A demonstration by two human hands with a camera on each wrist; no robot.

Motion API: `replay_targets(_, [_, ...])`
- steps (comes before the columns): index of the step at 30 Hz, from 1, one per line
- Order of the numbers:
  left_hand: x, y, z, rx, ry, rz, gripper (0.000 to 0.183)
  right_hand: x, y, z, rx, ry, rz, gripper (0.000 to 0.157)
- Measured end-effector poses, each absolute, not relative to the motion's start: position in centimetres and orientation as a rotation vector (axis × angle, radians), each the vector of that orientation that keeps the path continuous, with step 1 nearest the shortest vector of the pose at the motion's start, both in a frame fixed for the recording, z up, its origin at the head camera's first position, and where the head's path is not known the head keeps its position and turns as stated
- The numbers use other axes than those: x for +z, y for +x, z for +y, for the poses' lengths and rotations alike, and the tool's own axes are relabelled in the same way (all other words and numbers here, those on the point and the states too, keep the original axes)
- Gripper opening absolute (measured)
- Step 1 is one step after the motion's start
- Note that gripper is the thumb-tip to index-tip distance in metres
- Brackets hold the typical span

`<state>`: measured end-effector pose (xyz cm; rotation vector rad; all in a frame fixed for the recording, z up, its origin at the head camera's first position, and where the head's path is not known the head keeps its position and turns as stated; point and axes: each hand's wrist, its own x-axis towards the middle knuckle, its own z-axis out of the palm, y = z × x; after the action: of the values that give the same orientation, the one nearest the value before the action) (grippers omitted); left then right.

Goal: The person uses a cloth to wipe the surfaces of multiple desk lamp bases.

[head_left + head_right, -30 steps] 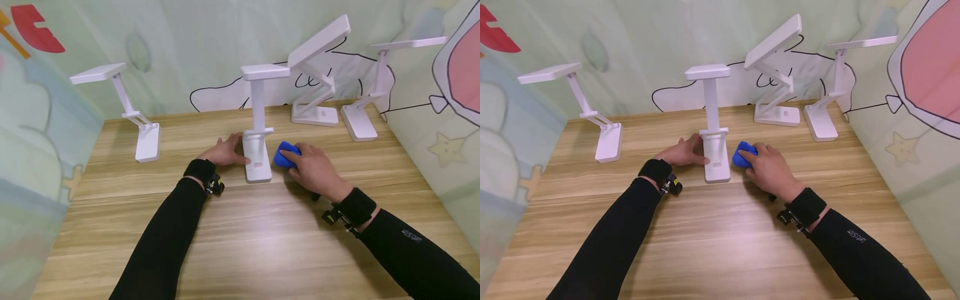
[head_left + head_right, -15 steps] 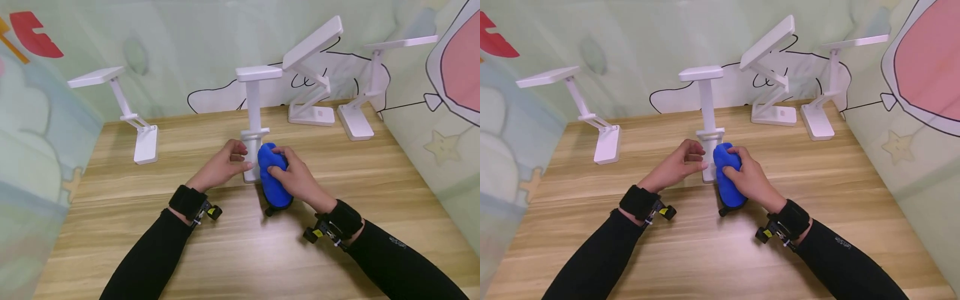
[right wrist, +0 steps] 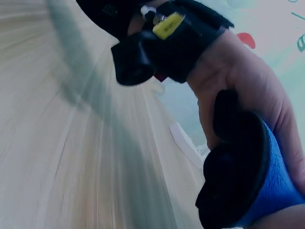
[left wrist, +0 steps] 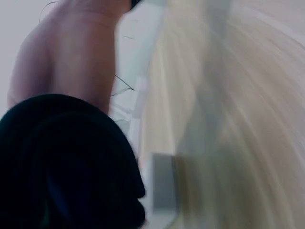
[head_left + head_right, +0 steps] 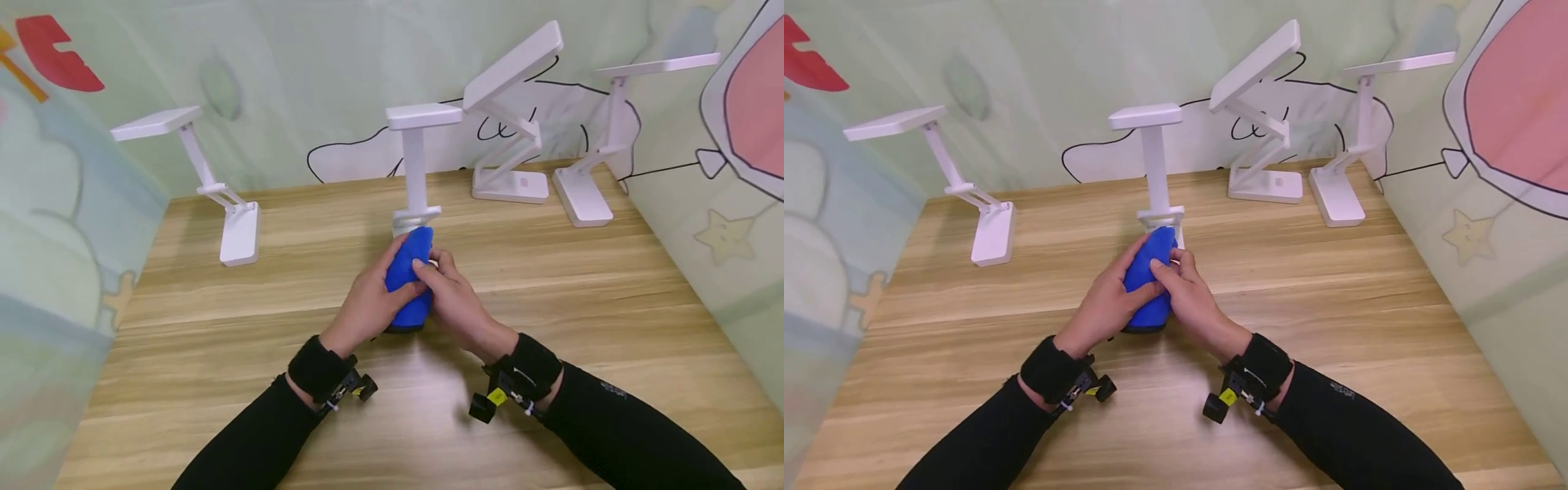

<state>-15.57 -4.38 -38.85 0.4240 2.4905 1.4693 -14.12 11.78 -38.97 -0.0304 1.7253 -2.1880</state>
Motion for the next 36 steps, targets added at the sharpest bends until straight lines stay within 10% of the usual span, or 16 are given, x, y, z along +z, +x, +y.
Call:
replay_targets(9, [-38.0, -17.9, -7.6, 1.016, 0.437, 2.900, 0.061, -40.5, -16.9, 15.8, -1.242, -0.544, 2.720, 0.042])
replay_targets(16, [-38.0, -18.5, -7.5, 0.709, 0.592, 3.010, 0.056, -41.6, -18.5, 17.4, -0.462, -0.899, 3.010, 0.067])
replay_targets(36, [-39.4, -20.7, -2.3, 0.089, 1.024, 3.093, 0.043, -42.7, -18.9, 17.2, -0.197, -1.272, 3.108, 0.057])
